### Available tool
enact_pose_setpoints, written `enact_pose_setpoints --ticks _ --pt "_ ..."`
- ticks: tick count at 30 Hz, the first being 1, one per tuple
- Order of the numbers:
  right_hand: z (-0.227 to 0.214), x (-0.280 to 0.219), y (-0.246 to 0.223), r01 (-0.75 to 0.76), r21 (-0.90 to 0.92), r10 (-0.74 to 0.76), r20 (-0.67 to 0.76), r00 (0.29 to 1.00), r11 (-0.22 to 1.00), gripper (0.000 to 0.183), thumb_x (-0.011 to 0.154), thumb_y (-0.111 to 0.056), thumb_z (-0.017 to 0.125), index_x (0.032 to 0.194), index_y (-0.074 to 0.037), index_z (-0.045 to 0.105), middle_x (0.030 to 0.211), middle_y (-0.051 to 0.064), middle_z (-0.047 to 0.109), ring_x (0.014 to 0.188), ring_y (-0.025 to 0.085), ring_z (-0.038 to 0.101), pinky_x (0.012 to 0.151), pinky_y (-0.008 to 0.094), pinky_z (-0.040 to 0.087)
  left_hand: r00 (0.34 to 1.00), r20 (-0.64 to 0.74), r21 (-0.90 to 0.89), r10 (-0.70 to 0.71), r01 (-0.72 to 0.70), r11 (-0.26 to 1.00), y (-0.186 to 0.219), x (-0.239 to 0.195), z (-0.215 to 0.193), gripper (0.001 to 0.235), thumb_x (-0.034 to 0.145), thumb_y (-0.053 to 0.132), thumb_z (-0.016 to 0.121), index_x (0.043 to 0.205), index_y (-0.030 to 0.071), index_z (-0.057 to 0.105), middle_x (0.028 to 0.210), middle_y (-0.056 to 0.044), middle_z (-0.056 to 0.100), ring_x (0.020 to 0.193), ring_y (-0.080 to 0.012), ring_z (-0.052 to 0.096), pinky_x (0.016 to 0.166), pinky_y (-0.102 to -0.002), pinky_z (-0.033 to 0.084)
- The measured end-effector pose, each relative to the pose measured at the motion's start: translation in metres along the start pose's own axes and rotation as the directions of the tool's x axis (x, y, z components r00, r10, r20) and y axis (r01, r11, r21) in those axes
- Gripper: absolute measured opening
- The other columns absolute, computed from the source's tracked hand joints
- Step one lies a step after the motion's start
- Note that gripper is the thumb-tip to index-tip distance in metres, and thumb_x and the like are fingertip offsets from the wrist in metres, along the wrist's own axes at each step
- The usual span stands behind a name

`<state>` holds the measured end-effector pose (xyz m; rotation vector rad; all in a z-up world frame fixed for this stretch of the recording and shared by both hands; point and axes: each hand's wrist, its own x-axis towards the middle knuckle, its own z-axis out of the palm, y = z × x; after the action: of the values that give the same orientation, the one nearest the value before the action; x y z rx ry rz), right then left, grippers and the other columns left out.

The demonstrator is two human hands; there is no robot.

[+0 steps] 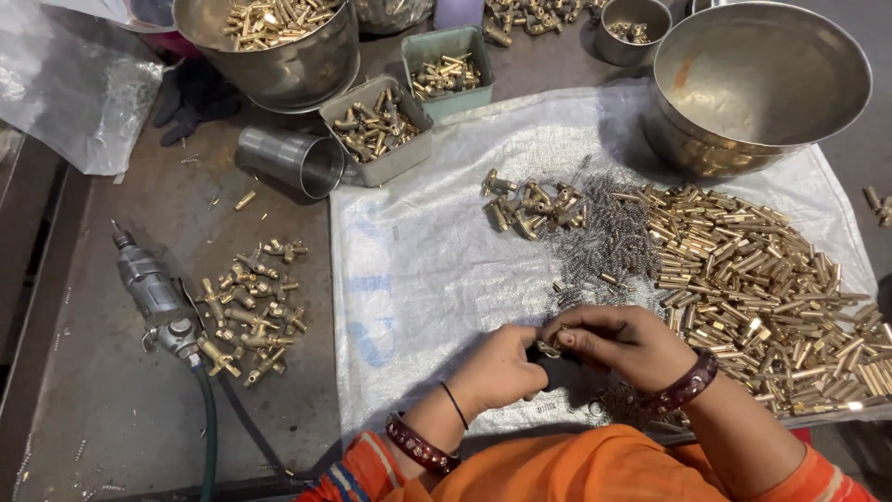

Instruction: Manually inserting small metal pins into brass valve bodies for assembly.

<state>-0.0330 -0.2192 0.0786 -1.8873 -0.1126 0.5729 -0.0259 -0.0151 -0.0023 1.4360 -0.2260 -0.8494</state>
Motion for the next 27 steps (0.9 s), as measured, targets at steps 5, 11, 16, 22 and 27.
enact_pose_setpoints --ticks 5,11,16,22,27 --pt "0.002 -0.002 0.01 -0.043 -0.06 0.04 -0.037 0.999 0.997 0.024 0.091 -0.018 0.068 0.11 -0.008 0.08 0.093 0.005 0.083 0.086 0.012 0.073 0.079 0.03 0.06 0.998 0.063 -0.174 0.008 0.003 0.985 0.007 -0.006 -0.004 0.022 0.084 0.016 0.064 0.1 0.003 0.072 0.072 0.0 0.067 0.056 -0.0056 0.059 0.045 -0.022 0.039" --pt "-0.025 -0.001 0.026 0.111 -0.225 -0.142 -0.124 0.982 0.968 0.021 0.086 -0.014 0.076 0.106 -0.011 0.08 0.096 0.003 0.082 0.088 0.014 0.077 0.08 0.03 0.062 0.999 0.019 -0.179 0.026 -0.022 0.984 0.022 -0.008 -0.006 0.025 0.095 0.027 0.065 0.107 0.008 0.076 0.077 0.001 0.068 0.058 -0.0051 0.06 0.047 -0.019 0.037" --pt "-0.073 -0.003 0.053 -0.181 -0.269 -0.01 -0.583 0.812 0.946 0.018 0.089 -0.018 0.075 0.107 -0.015 0.078 0.104 0.005 0.079 0.091 0.019 0.076 0.081 0.033 0.061 0.986 -0.165 -0.232 -0.006 -0.033 0.972 0.021 -0.007 -0.017 0.025 0.091 0.02 0.06 0.099 0.005 0.077 0.074 0.001 0.067 0.056 -0.0067 0.06 0.045 -0.022 0.035" --pt "-0.061 -0.005 0.055 -0.248 -0.794 -0.244 -0.441 0.864 0.555 0.022 0.086 -0.022 0.07 0.106 -0.021 0.079 0.113 0.003 0.071 0.098 0.029 0.071 0.082 0.041 0.058 0.961 -0.275 -0.263 -0.02 -0.055 0.963 0.023 -0.007 -0.015 0.039 0.101 0.035 0.056 0.084 0.003 0.07 0.066 0.0 0.061 0.051 -0.0082 0.059 0.043 -0.022 0.034" --pt "-0.058 0.0 0.054 -0.262 -0.795 -0.25 -0.455 0.855 0.548 0.023 0.088 -0.028 0.068 0.107 -0.021 0.077 0.112 0.004 0.07 0.097 0.03 0.07 0.082 0.042 0.058 0.958 -0.286 -0.226 0.008 -0.076 0.971 0.019 -0.003 -0.019 0.039 0.096 0.039 0.061 0.089 0.003 0.075 0.07 0.0 0.064 0.054 -0.0098 0.058 0.044 -0.026 0.033"
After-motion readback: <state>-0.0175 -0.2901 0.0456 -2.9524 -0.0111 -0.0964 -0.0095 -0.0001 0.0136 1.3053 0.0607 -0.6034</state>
